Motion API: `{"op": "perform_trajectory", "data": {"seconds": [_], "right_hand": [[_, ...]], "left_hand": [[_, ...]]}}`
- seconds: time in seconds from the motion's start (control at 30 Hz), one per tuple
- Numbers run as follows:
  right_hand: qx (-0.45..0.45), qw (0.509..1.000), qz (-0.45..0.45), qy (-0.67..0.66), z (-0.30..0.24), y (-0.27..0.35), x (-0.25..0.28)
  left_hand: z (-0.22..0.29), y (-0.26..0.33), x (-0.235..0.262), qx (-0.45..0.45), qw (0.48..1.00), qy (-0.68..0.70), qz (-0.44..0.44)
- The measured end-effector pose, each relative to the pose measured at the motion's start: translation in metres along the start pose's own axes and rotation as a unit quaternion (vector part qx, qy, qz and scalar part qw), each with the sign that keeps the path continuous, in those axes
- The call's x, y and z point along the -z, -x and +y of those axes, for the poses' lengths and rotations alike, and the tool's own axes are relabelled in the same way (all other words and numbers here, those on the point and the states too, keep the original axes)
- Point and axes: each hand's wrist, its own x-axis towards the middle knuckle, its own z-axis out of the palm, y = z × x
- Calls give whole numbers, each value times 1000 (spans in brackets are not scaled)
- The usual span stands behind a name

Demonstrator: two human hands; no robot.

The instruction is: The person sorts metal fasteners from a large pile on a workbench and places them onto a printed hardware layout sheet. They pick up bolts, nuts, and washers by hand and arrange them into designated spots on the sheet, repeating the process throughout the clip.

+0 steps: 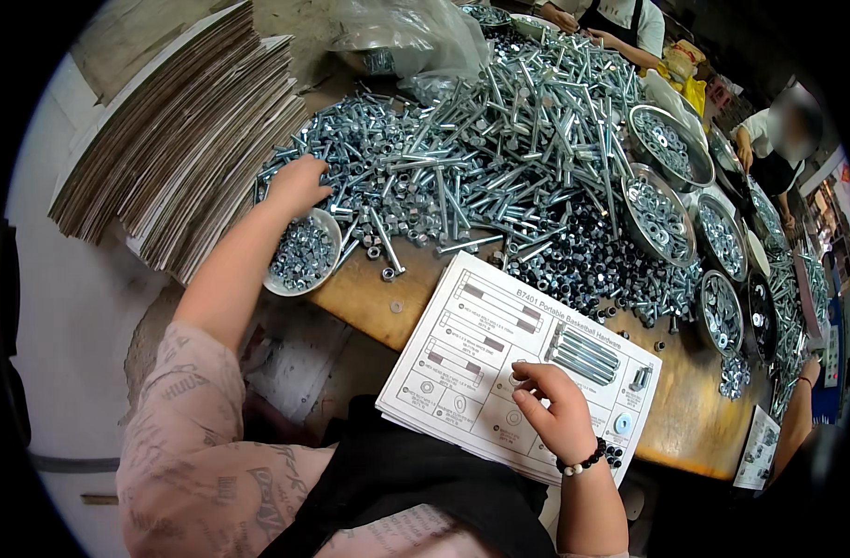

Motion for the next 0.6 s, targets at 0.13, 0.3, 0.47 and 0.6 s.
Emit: {"op": "perform_trajectory", "data": {"seconds": [0.13, 0.3, 0.47, 0.6], "right_hand": [[-15, 1000, 4, 2, 3, 0, 1], [-10, 1000, 5, -6, 8, -2, 1], [-19, 1000, -16, -6, 7, -4, 6], [-17, 1000, 10, -11, 12, 2, 8]], "left_hand": [[4, -22, -22, 5, 989, -144, -42], [-5, -22, -14, -16, 996, -48, -73], [-23, -24, -20, 11, 977, 212, 11], [5, -24, 10, 57, 786, 615, 39]]}}
